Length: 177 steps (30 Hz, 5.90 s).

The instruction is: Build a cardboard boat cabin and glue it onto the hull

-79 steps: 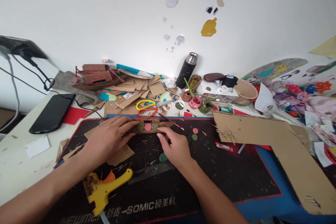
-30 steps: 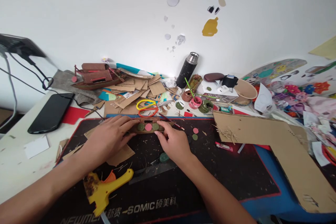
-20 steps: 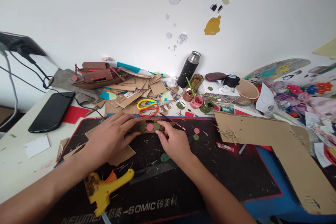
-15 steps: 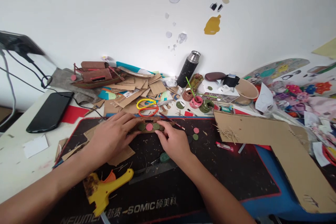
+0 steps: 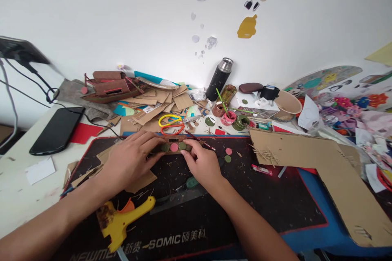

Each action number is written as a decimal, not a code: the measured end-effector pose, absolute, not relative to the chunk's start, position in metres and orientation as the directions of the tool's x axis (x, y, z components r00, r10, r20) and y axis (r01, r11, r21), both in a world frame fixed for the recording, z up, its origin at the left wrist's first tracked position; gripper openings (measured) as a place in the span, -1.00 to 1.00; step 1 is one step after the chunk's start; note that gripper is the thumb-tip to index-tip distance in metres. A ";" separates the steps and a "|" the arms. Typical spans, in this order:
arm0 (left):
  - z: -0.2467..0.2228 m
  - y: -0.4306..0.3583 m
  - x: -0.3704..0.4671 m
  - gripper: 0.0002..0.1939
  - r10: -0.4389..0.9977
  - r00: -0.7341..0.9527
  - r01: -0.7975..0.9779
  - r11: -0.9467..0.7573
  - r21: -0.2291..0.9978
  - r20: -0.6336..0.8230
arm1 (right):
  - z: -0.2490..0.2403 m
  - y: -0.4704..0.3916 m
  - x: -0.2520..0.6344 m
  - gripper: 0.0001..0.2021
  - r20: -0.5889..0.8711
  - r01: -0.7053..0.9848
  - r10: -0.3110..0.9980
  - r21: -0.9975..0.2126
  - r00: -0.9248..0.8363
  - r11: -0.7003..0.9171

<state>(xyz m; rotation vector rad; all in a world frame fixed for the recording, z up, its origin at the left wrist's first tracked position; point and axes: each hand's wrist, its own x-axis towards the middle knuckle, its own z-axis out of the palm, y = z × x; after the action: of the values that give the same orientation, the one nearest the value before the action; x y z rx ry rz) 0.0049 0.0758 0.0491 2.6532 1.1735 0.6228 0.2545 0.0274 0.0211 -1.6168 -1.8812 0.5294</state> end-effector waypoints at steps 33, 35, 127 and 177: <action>0.047 0.078 0.011 -0.73 0.736 0.623 0.670 -0.677 0.304 0.265 | 0.019 0.026 0.250 -0.70 0.212 0.765 0.967 -0.595 -0.144 0.245; 0.046 0.078 0.010 -0.72 0.738 0.622 0.673 -0.675 0.303 0.262 | 0.018 0.027 0.250 -0.71 0.213 0.762 0.967 -0.600 -0.141 0.244; 0.048 0.076 0.013 -0.77 0.736 0.630 0.687 -0.677 0.264 0.247 | 0.014 0.023 0.251 -0.68 0.248 0.829 0.959 -0.501 -0.137 0.248; 0.045 0.078 0.005 -0.69 0.734 0.646 0.704 -0.679 0.207 0.210 | 0.010 0.023 0.251 -0.68 0.239 0.828 0.962 -0.507 -0.130 0.238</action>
<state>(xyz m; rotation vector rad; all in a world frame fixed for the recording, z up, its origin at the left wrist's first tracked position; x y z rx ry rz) 0.0050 0.0783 0.0448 2.7525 1.2057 0.4239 0.2508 0.0226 0.0096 -1.6330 -2.0019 0.3418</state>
